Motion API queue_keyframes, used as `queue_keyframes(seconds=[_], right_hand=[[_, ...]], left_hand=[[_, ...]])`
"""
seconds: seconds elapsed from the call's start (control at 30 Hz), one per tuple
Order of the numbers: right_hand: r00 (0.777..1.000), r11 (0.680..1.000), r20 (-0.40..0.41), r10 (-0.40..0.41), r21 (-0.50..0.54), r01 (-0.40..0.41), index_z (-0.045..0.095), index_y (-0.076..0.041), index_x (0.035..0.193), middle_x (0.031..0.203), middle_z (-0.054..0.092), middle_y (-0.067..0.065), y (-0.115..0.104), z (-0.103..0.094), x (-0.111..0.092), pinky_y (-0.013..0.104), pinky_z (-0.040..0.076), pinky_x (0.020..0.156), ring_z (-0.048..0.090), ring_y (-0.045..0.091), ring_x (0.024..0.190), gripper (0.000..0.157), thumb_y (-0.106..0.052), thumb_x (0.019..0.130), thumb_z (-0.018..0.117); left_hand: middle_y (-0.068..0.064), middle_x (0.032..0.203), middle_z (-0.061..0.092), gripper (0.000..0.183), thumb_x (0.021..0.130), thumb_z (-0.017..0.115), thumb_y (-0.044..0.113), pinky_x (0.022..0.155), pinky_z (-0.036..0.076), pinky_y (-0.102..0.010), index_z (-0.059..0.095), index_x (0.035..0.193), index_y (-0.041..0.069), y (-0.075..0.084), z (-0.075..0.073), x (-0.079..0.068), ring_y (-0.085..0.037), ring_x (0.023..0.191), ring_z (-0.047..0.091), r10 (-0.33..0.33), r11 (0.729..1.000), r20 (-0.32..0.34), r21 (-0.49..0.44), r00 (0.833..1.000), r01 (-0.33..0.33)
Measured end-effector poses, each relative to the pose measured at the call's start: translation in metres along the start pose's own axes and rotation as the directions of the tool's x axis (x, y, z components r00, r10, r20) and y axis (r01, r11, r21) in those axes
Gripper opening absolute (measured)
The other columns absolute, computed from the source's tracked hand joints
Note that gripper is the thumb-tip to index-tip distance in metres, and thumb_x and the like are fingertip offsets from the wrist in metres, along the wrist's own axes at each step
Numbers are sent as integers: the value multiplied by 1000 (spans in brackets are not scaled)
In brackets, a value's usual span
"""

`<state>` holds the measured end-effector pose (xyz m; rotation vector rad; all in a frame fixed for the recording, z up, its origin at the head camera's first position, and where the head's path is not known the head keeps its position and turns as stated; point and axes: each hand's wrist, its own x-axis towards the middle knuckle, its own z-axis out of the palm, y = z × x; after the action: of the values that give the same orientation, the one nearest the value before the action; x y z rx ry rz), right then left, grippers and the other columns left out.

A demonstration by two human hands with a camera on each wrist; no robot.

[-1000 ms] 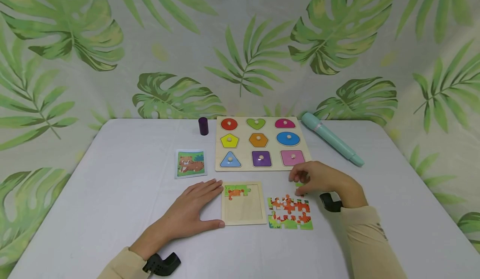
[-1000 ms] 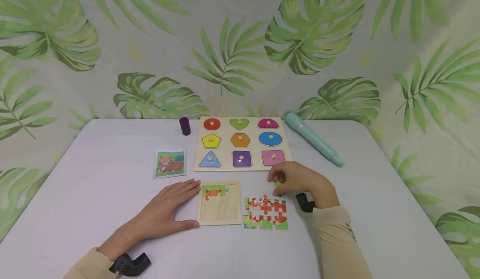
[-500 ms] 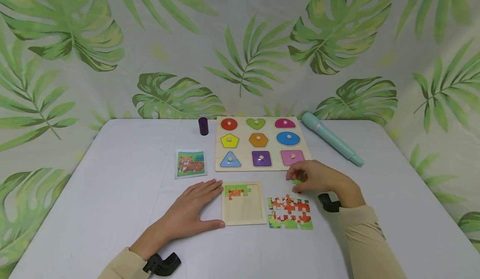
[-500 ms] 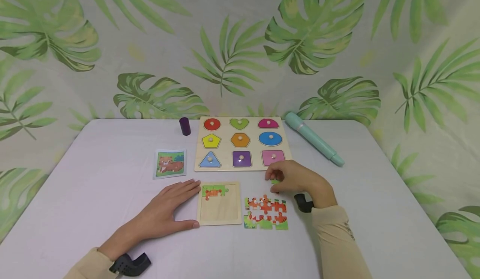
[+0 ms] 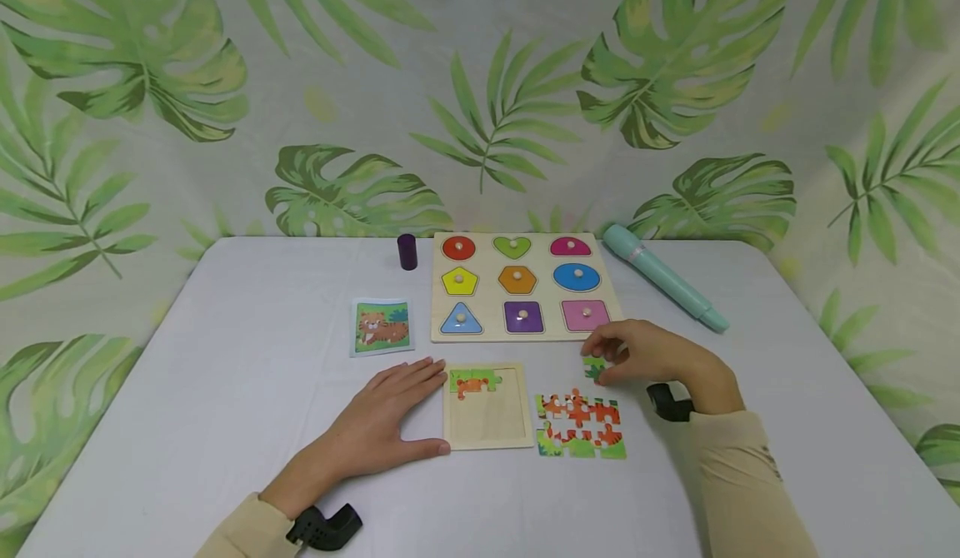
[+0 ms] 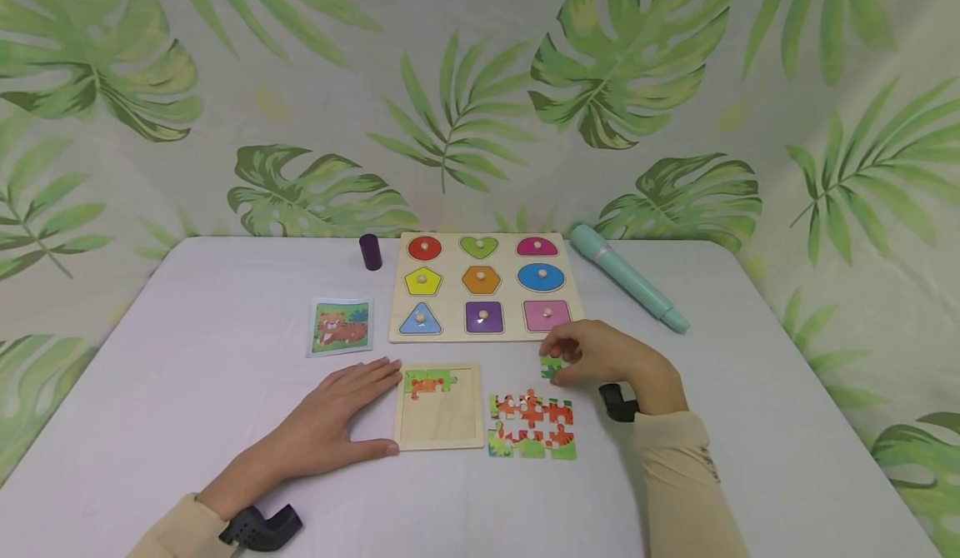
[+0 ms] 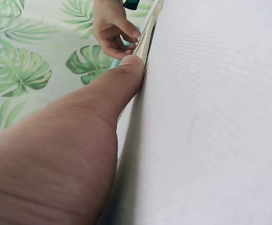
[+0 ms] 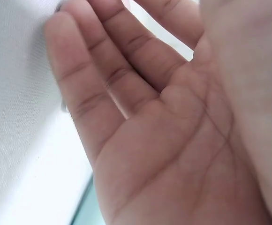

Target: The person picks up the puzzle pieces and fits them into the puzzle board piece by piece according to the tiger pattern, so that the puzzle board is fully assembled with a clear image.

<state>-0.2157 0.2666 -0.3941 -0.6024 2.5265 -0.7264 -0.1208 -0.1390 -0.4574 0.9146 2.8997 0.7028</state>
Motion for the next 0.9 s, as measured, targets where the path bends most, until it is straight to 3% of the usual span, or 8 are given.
queue_keyframes(seconds=[0.47,0.9], right_hand=[[1000,1000,26,-1,5,1,72,-13,113,98,64,0,-1,1,1,30,57,86,57,19,95,30,-13,85,85],[1000,1000,-3,-10,5,10,73,-13,110,98,65,-1,-3,4,4,32,58,86,58,18,94,30,-11,83,85]], left_hand=[[3,165,40,92,86,68,71,126,27,-51,48,156,15,-1,1,0,-20,155,31,0,1000,-6,-15,1000,0],[3,165,40,91,86,68,71,126,28,-52,48,156,15,-1,1,0,-21,155,31,3,1000,-4,-10,1000,-3]])
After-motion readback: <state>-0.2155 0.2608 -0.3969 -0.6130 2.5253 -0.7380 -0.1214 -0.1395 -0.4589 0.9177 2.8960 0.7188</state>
